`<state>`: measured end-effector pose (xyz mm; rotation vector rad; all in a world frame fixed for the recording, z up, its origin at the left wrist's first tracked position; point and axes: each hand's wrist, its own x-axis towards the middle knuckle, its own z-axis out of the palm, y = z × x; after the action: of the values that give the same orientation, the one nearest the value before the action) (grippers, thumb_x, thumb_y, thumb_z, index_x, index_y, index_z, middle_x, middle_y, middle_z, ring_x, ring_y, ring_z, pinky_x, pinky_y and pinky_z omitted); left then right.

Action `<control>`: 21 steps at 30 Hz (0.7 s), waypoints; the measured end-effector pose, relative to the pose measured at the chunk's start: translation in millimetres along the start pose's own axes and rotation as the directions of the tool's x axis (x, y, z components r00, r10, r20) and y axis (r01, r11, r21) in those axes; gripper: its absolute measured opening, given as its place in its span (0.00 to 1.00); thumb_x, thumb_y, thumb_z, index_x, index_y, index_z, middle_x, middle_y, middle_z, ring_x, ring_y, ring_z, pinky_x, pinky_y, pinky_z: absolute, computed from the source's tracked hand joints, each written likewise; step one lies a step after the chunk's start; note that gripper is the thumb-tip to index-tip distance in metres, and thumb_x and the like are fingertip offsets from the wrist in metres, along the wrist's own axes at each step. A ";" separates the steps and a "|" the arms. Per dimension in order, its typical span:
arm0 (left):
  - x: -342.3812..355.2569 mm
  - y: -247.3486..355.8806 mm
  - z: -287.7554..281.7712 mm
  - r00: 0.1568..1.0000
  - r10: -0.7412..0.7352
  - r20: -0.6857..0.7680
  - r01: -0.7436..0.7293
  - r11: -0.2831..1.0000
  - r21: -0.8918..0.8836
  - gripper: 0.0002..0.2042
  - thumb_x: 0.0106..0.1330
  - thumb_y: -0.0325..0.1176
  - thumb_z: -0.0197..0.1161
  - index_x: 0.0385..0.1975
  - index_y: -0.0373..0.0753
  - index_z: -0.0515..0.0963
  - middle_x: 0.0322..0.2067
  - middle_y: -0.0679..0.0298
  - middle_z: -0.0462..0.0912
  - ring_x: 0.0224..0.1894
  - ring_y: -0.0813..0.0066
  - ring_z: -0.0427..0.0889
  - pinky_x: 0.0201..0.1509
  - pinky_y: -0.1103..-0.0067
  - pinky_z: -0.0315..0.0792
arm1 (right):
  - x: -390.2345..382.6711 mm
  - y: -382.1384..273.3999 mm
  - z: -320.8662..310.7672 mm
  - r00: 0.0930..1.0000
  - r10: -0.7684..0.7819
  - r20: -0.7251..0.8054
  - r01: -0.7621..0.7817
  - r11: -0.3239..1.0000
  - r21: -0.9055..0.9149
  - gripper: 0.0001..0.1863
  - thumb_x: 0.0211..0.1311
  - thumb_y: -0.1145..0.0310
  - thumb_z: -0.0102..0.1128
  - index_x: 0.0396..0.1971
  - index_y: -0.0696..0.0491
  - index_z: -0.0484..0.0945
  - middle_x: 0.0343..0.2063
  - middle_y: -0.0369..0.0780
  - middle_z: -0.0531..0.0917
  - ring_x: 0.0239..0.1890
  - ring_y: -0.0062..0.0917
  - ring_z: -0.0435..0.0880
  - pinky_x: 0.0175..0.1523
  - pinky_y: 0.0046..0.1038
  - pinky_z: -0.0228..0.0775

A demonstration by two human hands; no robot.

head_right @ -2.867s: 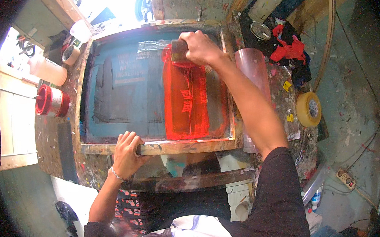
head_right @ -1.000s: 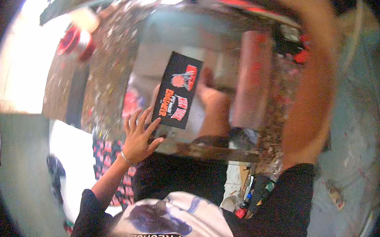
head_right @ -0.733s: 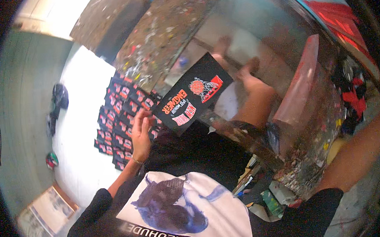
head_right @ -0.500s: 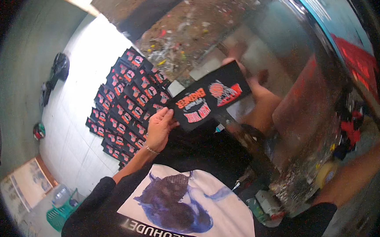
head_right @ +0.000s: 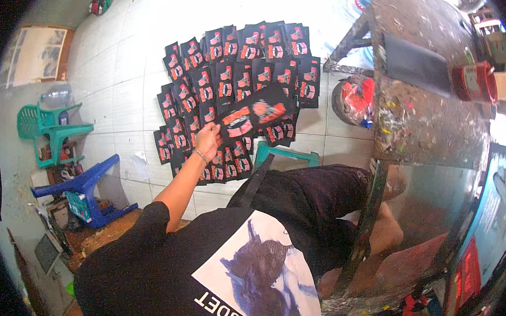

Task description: The person places a black rectangular item on a glass surface, aligns it, and uses a red squeegee to pull red ink across a screen-printing frame. The person then lifts the frame, removes the printed item, and places it on a growing stack on the floor.

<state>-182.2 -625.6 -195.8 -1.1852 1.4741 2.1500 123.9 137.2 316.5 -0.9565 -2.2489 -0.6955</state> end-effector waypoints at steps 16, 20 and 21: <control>182.5 41.0 -290.7 0.721 0.079 -0.688 0.673 0.157 0.723 0.18 0.71 0.46 0.65 0.48 0.38 0.84 0.47 0.56 0.88 0.45 0.60 0.89 0.47 0.64 0.84 | -14.2 0.5 12.8 0.996 0.073 0.056 -0.069 0.995 -0.073 0.37 0.78 0.42 0.41 0.42 0.63 0.87 0.29 0.57 0.86 0.32 0.54 0.81 0.39 0.51 0.71; 204.2 40.0 -345.1 0.700 0.050 -0.712 0.700 0.153 0.698 0.10 0.68 0.38 0.69 0.42 0.41 0.87 0.46 0.57 0.89 0.46 0.61 0.89 0.47 0.64 0.84 | -19.5 -4.7 12.9 0.989 0.108 0.104 -0.102 0.993 -0.058 0.31 0.76 0.44 0.47 0.46 0.59 0.85 0.38 0.51 0.85 0.41 0.45 0.82 0.47 0.43 0.72; 199.2 31.4 -375.5 0.732 0.070 -0.677 0.671 0.090 0.735 0.10 0.68 0.38 0.68 0.42 0.41 0.87 0.47 0.58 0.89 0.46 0.61 0.89 0.47 0.63 0.84 | -16.5 -9.0 30.1 0.986 0.084 0.142 -0.078 0.996 -0.044 0.29 0.76 0.45 0.46 0.48 0.57 0.84 0.41 0.50 0.85 0.43 0.44 0.82 0.49 0.42 0.73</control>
<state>-150.6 -1009.0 -379.3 -1.3313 1.9716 0.0769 117.0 144.0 282.4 -1.1435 -2.3134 -0.6544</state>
